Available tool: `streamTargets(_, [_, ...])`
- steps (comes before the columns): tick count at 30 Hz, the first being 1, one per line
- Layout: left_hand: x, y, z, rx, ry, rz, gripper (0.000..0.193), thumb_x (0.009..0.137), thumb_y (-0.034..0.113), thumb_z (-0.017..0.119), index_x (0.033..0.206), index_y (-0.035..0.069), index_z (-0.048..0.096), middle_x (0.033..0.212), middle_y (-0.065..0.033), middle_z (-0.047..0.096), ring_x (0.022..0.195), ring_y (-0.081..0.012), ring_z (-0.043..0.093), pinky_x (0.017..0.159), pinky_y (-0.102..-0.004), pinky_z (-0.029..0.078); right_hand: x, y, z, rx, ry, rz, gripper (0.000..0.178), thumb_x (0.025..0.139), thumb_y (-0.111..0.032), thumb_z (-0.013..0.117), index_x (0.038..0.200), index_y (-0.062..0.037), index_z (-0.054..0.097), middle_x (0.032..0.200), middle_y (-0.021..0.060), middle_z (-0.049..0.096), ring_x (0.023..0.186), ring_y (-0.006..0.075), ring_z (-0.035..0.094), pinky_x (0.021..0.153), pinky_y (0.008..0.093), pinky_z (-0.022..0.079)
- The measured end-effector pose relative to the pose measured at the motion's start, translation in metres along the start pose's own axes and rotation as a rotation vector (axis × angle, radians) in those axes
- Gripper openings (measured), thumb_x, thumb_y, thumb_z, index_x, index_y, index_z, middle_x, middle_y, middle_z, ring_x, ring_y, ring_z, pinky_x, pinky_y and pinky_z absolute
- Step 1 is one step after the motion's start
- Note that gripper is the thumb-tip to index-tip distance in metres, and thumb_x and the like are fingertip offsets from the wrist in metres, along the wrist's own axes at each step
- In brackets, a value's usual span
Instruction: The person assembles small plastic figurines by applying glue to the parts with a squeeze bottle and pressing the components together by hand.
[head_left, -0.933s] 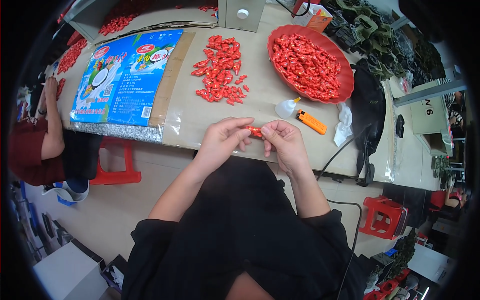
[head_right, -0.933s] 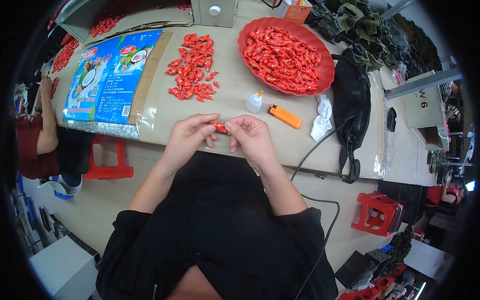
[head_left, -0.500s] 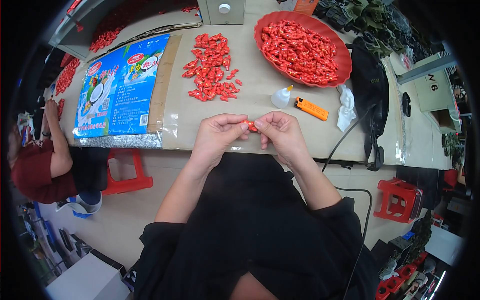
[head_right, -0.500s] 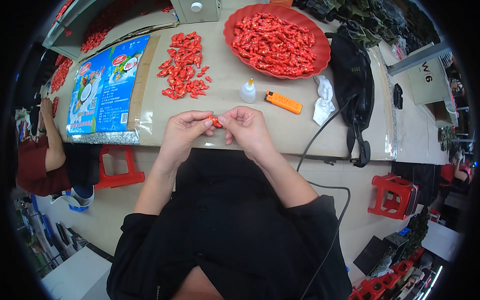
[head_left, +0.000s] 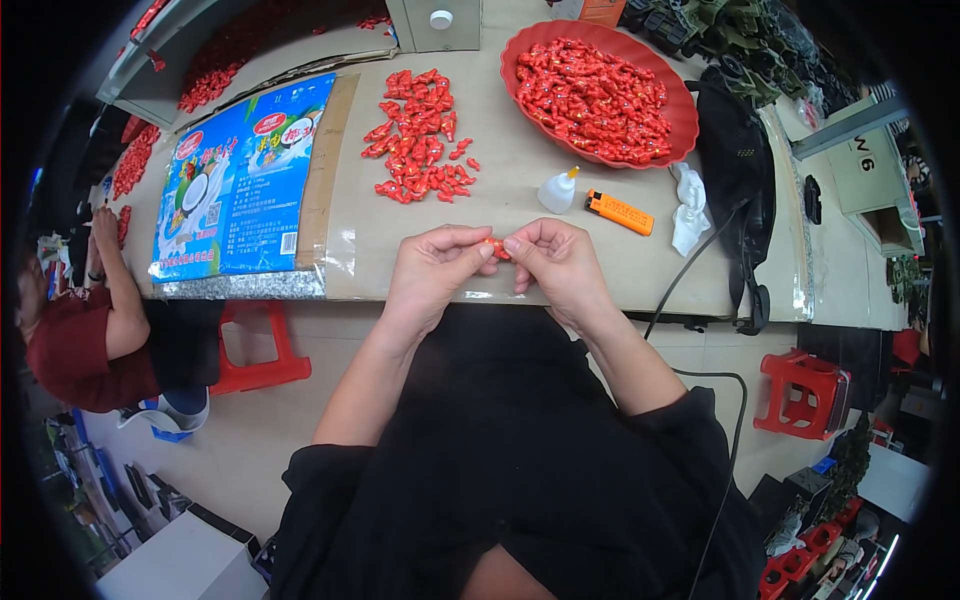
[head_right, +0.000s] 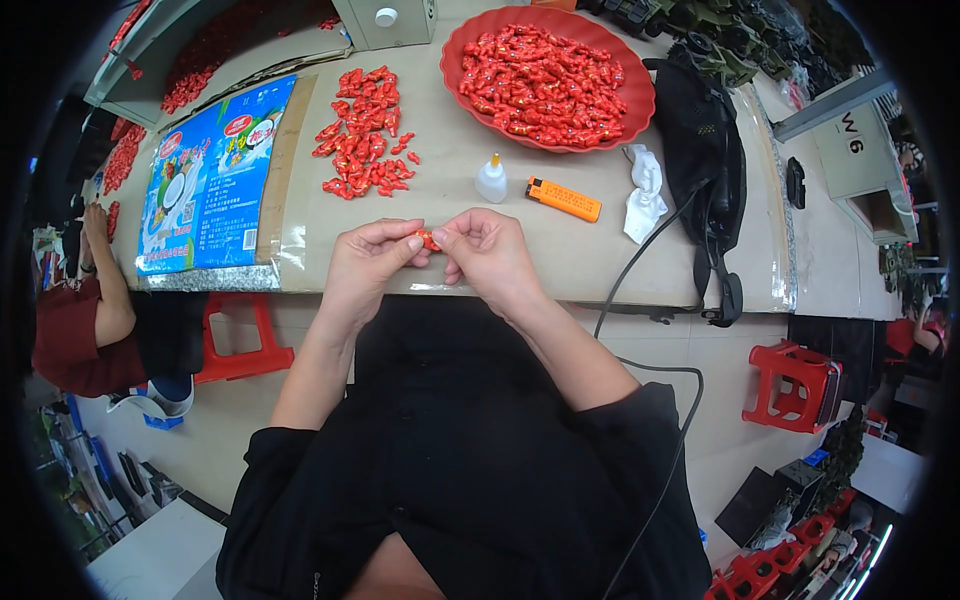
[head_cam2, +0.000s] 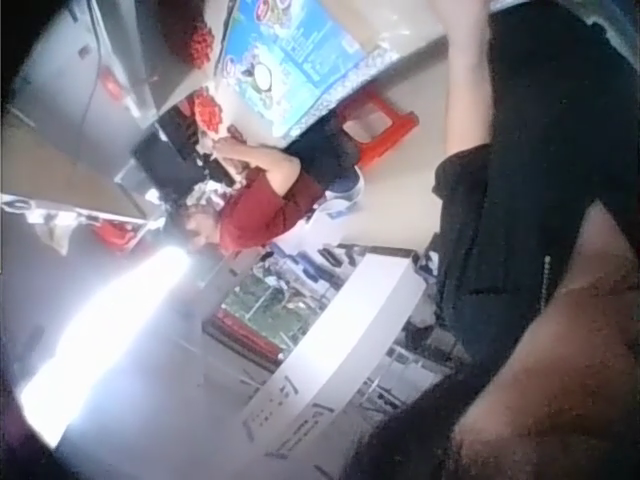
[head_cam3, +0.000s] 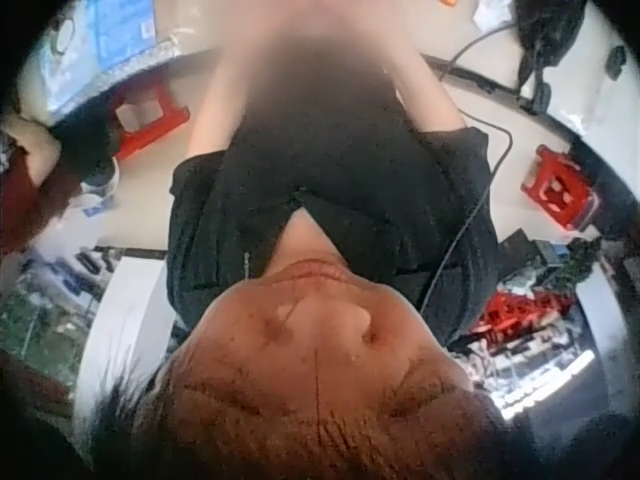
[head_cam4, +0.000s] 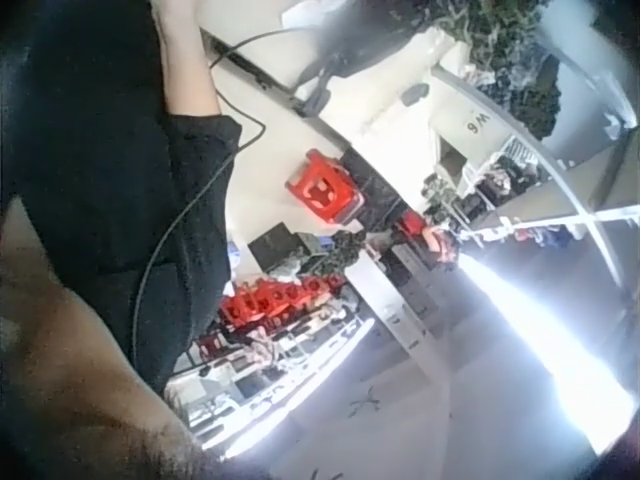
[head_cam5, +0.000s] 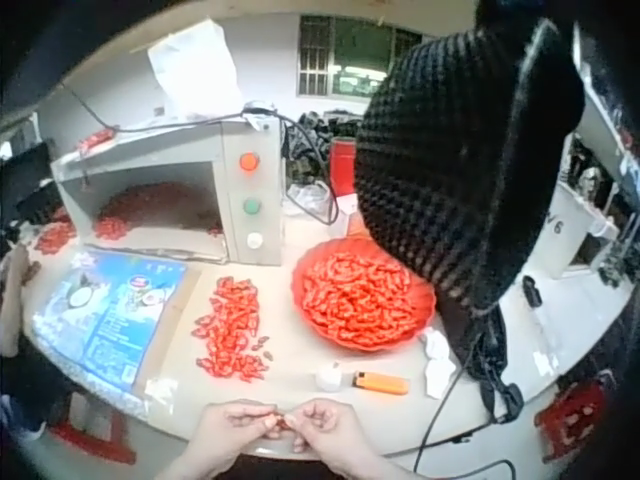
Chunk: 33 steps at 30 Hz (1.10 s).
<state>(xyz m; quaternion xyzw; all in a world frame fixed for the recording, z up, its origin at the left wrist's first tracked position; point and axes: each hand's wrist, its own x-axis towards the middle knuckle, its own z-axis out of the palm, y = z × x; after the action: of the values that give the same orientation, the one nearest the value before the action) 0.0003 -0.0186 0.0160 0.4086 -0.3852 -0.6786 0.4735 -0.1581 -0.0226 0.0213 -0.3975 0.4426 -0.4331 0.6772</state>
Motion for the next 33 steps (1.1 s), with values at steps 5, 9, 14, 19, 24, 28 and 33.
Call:
streamTargets(5, [-0.001,-0.001,0.001,-0.013,0.001,0.035,0.018,0.078,0.001,0.058,0.095,-0.004,0.058,0.083,-0.0088,0.060,0.072,-0.0115,0.058,0.069,-0.0226,0.048,0.000,0.001,-0.002,0.008,-0.005,-0.003,0.013,0.081,-0.010,0.058,0.082,0.0022,0.052,0.066,0.0052,0.056,0.050,0.0072,0.051,0.047,0.0200,0.045])
streamTargets(9, [-0.001,-0.002,0.000,-0.065,-0.034,0.129,0.015,0.077,-0.003,0.058,0.092,-0.004,0.058,0.091,-0.0086,0.056,0.080,-0.0133,0.057,0.076,-0.0243,0.046,-0.002,0.006,-0.005,0.065,-0.034,-0.032,0.012,0.081,-0.008,0.056,0.087,0.0019,0.053,0.070,0.0047,0.057,0.056,0.0072,0.052,0.054,0.0202,0.046])
streamTargets(14, [-0.002,-0.004,-0.004,-0.024,-0.073,0.200,0.016,0.074,-0.007,0.057,0.090,-0.003,0.058,0.096,-0.0090,0.052,0.087,-0.0148,0.055,0.080,-0.0256,0.045,-0.006,0.010,-0.006,0.101,-0.080,-0.136,0.013,0.081,-0.005,0.056,0.090,0.0026,0.054,0.075,0.0052,0.057,0.061,0.0073,0.053,0.057,0.0203,0.047])
streamTargets(19, [-0.002,-0.005,-0.005,-0.036,-0.097,0.210,0.017,0.073,-0.010,0.056,0.088,-0.003,0.058,0.097,-0.0091,0.051,0.088,-0.0151,0.055,0.080,-0.0256,0.045,-0.007,0.013,-0.008,0.098,-0.102,-0.178,0.013,0.080,-0.003,0.056,0.091,0.0031,0.053,0.079,0.0062,0.058,0.064,0.0077,0.055,0.058,0.0201,0.047])
streamTargets(24, [-0.003,-0.004,-0.004,-0.026,-0.096,0.216,0.017,0.073,-0.010,0.055,0.089,-0.004,0.058,0.095,-0.0085,0.051,0.088,-0.0146,0.055,0.080,-0.0249,0.045,-0.007,0.014,-0.009,0.091,-0.109,-0.186,0.013,0.080,-0.002,0.056,0.091,0.0031,0.053,0.080,0.0065,0.058,0.064,0.0076,0.055,0.059,0.0202,0.047])
streamTargets(28, [-0.003,-0.005,-0.004,0.016,-0.095,0.233,0.018,0.075,-0.008,0.056,0.091,-0.004,0.058,0.095,-0.0079,0.051,0.087,-0.0140,0.055,0.079,-0.0244,0.046,-0.007,0.012,-0.008,0.079,-0.106,-0.184,0.012,0.081,-0.003,0.055,0.091,0.0032,0.053,0.079,0.0067,0.059,0.063,0.0074,0.054,0.058,0.0202,0.047])
streamTargets(33, [-0.006,-0.002,-0.001,0.094,-0.052,0.111,0.019,0.078,-0.002,0.056,0.097,-0.004,0.057,0.092,-0.0066,0.051,0.077,-0.0117,0.057,0.070,-0.0227,0.049,-0.004,0.000,-0.008,0.058,-0.083,-0.042,0.013,0.081,-0.007,0.057,0.088,0.0033,0.053,0.073,0.0059,0.058,0.056,0.0077,0.054,0.054,0.0199,0.046])
